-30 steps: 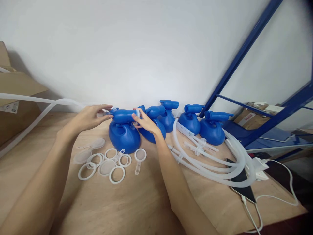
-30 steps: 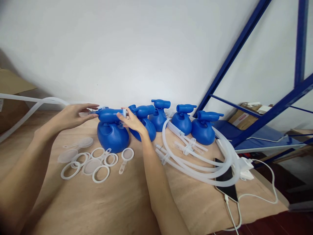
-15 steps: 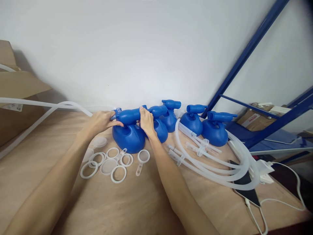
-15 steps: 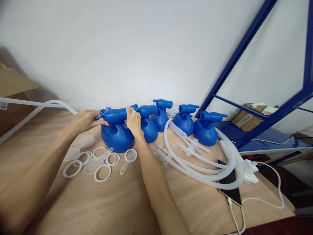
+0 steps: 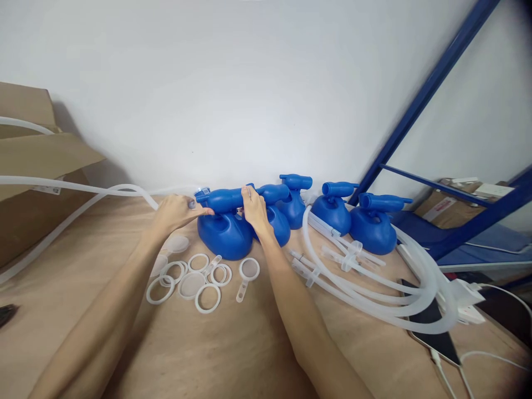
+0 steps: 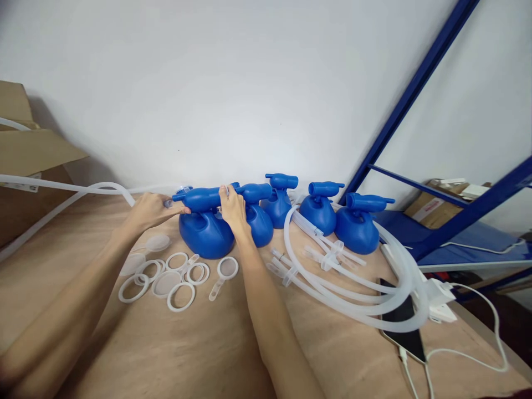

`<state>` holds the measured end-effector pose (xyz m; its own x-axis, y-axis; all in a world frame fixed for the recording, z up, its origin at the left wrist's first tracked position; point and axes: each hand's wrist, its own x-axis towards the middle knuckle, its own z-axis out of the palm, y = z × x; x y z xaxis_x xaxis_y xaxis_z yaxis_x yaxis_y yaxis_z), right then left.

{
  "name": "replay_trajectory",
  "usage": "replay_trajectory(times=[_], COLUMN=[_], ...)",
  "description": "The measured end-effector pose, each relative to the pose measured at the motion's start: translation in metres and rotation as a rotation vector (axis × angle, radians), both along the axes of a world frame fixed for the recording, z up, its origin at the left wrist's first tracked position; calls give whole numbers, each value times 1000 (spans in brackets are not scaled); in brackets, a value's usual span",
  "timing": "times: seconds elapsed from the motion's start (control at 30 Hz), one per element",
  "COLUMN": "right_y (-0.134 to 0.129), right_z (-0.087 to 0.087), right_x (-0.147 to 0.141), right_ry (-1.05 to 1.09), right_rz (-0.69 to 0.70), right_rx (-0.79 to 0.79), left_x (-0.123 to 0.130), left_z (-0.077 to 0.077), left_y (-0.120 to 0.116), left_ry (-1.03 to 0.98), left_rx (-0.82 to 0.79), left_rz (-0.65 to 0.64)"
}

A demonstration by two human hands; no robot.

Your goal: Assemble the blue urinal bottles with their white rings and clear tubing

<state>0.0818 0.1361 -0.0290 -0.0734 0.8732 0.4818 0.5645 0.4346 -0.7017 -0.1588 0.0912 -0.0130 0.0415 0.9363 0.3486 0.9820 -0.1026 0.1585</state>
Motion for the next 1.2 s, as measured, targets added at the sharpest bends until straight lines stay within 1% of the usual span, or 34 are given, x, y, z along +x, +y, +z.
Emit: replay_trajectory(times=[0.07,0.1,0.17,0.23,0.27,0.33,0.4,0.43,0.5,0.6,0.7,0.77,0.87,0.93,1.07,1.13,1.2], right_y=[2,3,6,9,10,11,11,10,9,9,11,13,14,13,12,12,13], right_z=[0,0,0,0,0,-1,-3,-4,-7,-11,-15,-15,-14,-12,-10,-10,-10], right_x=[2,3,4,4,4,3,1,0,-1,-2,0,1,3,3,4,6,6], right_ry=[-2,9,71,152,181,208,223,235,280,348,342,340,344,325,314,325,347], right_rz=[-6,-2,19,40,48,52,51,54,73,133,166,154,125,121,129,132,137], right_rx=[-44,-67,-107,-135,-148,-172,-184,-185,-185,-198,-208,-230,-257,-256,-274,-274,-272], left_x=[-4,-7,-16,-24,-27,-29,-25,-22,-14,-11,-20,-28,-32,-29,-22,-25,-33], left_z=[0,-1,-2,-4,-5,-7,-9,-10,-11,-11,-12,-13,-16,-17,-11,-6,-4], left_y=[3,5,9,12,13,15,17,20,30,51,72,81,87,87,85,85,86], left_ry=[46,54,20,-18,-20,5,65,110,210,344,485,568,624,607,503,418,315], left_rx=[-75,-120,-201,-221,-190,-61,92,140,159,111,124,161,212,209,207,208,133], left_rz=[-18,-57,-143,-176,-161,-112,-118,-141,-212,-364,-533,-581,-573,-540,-424,-377,-374])
